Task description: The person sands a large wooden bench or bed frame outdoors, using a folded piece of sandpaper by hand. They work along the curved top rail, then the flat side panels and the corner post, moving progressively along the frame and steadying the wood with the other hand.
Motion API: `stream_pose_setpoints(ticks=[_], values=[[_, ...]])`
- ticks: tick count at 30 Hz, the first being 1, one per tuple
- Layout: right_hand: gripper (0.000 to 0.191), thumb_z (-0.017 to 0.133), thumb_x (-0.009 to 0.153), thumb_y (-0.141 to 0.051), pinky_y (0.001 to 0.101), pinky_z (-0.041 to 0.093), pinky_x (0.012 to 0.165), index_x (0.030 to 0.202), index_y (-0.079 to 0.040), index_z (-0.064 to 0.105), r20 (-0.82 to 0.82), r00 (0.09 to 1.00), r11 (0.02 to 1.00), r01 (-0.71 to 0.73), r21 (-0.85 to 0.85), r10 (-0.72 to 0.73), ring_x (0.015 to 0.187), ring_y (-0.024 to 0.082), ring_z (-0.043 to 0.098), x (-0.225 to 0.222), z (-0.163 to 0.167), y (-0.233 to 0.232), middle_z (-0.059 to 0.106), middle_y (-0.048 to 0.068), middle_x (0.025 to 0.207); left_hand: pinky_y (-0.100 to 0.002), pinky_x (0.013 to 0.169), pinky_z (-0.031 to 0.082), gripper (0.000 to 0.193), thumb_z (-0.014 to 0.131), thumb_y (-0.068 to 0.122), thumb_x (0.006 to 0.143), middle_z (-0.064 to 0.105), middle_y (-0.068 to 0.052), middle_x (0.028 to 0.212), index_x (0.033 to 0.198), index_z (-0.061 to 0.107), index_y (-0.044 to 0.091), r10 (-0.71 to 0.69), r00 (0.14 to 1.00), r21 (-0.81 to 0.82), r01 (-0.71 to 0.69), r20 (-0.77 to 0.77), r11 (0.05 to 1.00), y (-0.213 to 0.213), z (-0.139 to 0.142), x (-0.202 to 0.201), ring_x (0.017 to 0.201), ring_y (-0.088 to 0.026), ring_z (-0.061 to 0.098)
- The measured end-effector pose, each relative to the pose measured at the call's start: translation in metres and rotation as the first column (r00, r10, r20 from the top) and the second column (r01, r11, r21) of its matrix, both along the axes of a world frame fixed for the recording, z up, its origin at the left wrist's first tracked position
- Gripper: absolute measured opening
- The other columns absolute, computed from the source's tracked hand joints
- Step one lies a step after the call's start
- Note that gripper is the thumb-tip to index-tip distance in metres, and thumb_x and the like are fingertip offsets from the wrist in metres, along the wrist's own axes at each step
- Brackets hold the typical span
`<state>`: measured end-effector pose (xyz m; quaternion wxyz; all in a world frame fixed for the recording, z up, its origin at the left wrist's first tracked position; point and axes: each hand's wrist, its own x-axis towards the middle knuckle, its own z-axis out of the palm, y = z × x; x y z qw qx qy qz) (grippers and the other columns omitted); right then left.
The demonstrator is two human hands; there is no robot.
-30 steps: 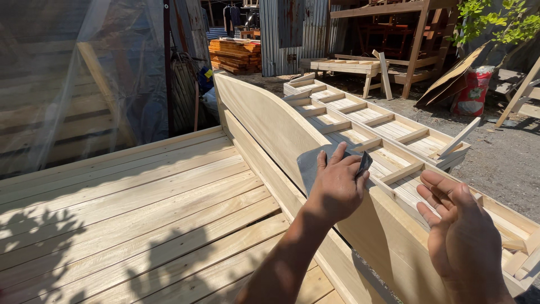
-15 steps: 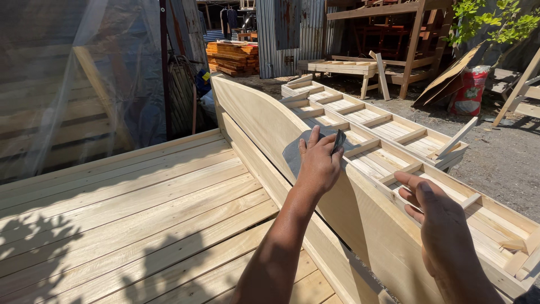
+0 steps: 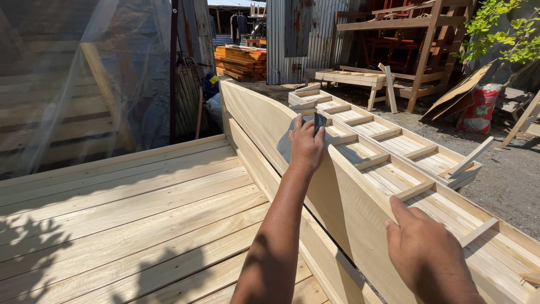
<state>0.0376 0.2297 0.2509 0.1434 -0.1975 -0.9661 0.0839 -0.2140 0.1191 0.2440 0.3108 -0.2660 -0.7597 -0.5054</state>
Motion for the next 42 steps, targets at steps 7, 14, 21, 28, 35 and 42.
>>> stream_pose_setpoints(ticks=[7, 14, 21, 28, 35, 42], values=[[0.053, 0.048, 0.105, -0.036, 0.0421, 0.054, 0.104, 0.156, -0.023, 0.046, 0.153, 0.983, 0.994, 0.092, 0.051, -0.099, 0.115, 0.025, 0.069, -0.035, 0.007, -0.018, 0.067, 0.005, 0.129, -0.062, 0.125, 0.005, 0.033, 0.049, 0.023, 0.104, 0.062, -0.014, 0.141, 0.12, 0.071, 0.004, -0.216, 0.972, -0.017, 0.215, -0.09, 0.976, 0.012, -0.04, 0.06, 0.156, -0.038, 0.026], [0.054, 0.051, 0.102, -0.038, 0.0384, 0.062, 0.095, 0.154, -0.024, 0.05, 0.122, 0.988, 0.986, 0.075, 0.152, -0.094, 0.102, 0.017, 0.076, -0.048, -0.017, -0.001, 0.072, 0.003, 0.116, -0.048, 0.121, 0.032, 0.036, 0.051, 0.03, 0.102, 0.066, -0.019, 0.136, 0.113, 0.075, 0.004, -0.055, 0.997, 0.1, 0.059, -0.048, 0.993, -0.035, 0.025, -0.095, 0.151, -0.039, 0.037], [0.05, 0.05, 0.102, -0.037, 0.0427, 0.059, 0.093, 0.15, -0.023, 0.054, 0.013, 0.996, 0.987, 0.089, 0.132, -0.091, 0.101, 0.025, 0.074, -0.044, -0.009, -0.014, 0.071, 0.006, 0.112, -0.05, 0.116, 0.033, 0.036, 0.055, 0.031, 0.101, 0.064, -0.021, 0.136, 0.11, 0.075, 0.002, 0.132, 0.991, 0.125, -0.131, 0.0, 0.984, -0.034, 0.04, -0.09, 0.147, -0.041, 0.038], [0.042, 0.049, 0.103, -0.029, 0.0481, 0.056, 0.092, 0.141, -0.013, 0.057, -0.112, 0.991, 0.993, -0.069, 0.094, 0.08, 0.101, 0.035, 0.07, -0.04, 0.001, -0.012, 0.07, 0.015, 0.11, -0.056, 0.121, 0.022, 0.032, 0.054, 0.025, 0.101, 0.067, -0.011, 0.133, 0.11, 0.076, 0.003, 0.047, 0.996, 0.074, -0.041, -0.078, 0.996, 0.006, 0.003, -0.001, 0.152, -0.037, 0.033], [0.034, 0.056, 0.098, -0.029, 0.053, 0.052, 0.089, 0.122, -0.007, 0.067, -0.246, 0.958, 0.989, -0.147, 0.014, 0.146, 0.1, 0.042, 0.067, 0.008, -0.018, 0.023, 0.071, 0.022, 0.104, -0.061, 0.125, 0.01, 0.03, 0.051, 0.019, 0.102, 0.062, -0.013, 0.141, 0.119, 0.071, 0.003, -0.119, 0.992, 0.107, 0.123, -0.048, 0.987, 0.046, -0.04, 0.131, 0.155, -0.037, 0.028], [0.027, 0.061, 0.096, -0.036, 0.0526, 0.056, 0.08, 0.113, -0.016, 0.067, -0.153, 0.987, 0.997, -0.049, -0.057, 0.04, 0.088, 0.041, 0.071, 0.092, -0.041, 0.057, 0.074, 0.019, 0.088, -0.063, 0.131, 0.004, 0.031, 0.049, 0.016, 0.105, 0.057, -0.01, 0.154, 0.127, 0.066, 0.004, -0.406, 0.906, 0.131, 0.419, -0.119, 0.898, 0.075, -0.111, 0.255, 0.162, -0.041, 0.027]])
